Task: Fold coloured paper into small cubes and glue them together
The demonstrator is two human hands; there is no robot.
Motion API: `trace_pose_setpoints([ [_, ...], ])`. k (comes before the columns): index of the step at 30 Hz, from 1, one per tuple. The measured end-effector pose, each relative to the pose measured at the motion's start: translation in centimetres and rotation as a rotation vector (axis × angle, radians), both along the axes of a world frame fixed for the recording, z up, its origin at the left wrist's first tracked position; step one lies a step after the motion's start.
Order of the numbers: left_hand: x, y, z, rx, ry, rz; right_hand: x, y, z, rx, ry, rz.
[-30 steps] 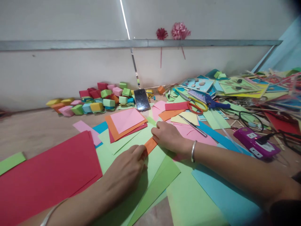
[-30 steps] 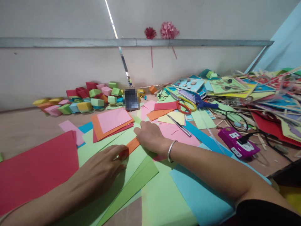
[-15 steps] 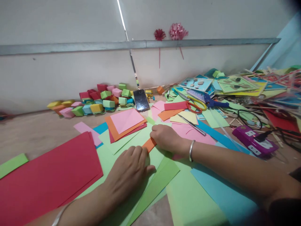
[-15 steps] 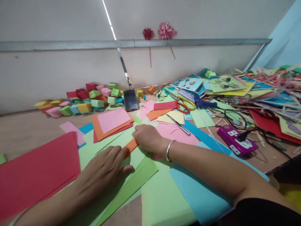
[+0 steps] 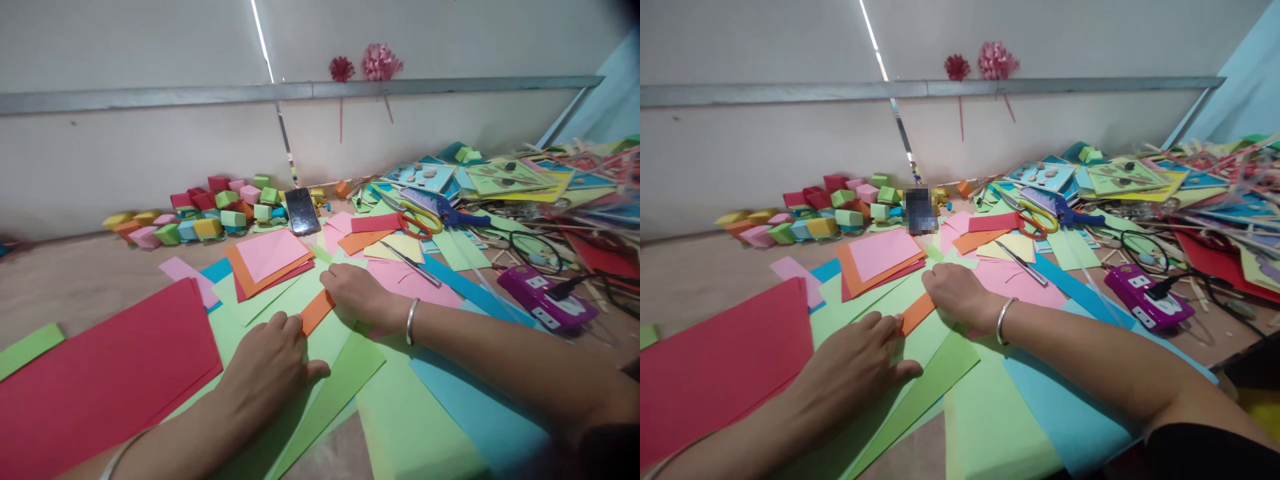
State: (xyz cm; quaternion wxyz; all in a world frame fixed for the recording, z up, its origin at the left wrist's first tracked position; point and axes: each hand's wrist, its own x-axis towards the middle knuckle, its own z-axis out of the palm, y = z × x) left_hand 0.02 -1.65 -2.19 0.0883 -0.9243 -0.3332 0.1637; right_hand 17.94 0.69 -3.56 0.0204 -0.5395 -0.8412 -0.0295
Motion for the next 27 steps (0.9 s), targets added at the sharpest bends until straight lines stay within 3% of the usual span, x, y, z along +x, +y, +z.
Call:
trace_pose_setpoints([
  [7,0.3,-0.5,0.3,-0.034,-0.010,0.083,-2.0,-3.0,0.2,0.063,-0.147,0.124],
  [13,0.2,-0.3,0.5,-0.068,-0.035,0.116,-1.8,-2.7,0.6,-0.057,-0.223,0.085],
  [18,0.2,0.0,0.5,-0.069,-0.067,0.103,-0.3,-1.5,1.7,-0.150,-0.398,-0.029],
  [23,0.2,0.1,0.3,-0.074,-0.094,0.106,-1.4,-3.0,2.0,0.024,-0.340,-0.120],
  [25,0.2,0.0,0.3,-0.064,-0.091,0.100,-2.4,-4.4,1.9,0.031,-0.274,0.007],
  [27,0.1,-0.1,0.4,-0.052,-0.082,0.096,-3.1,-5.5,1.9,-0.052,-0.267,0.131],
])
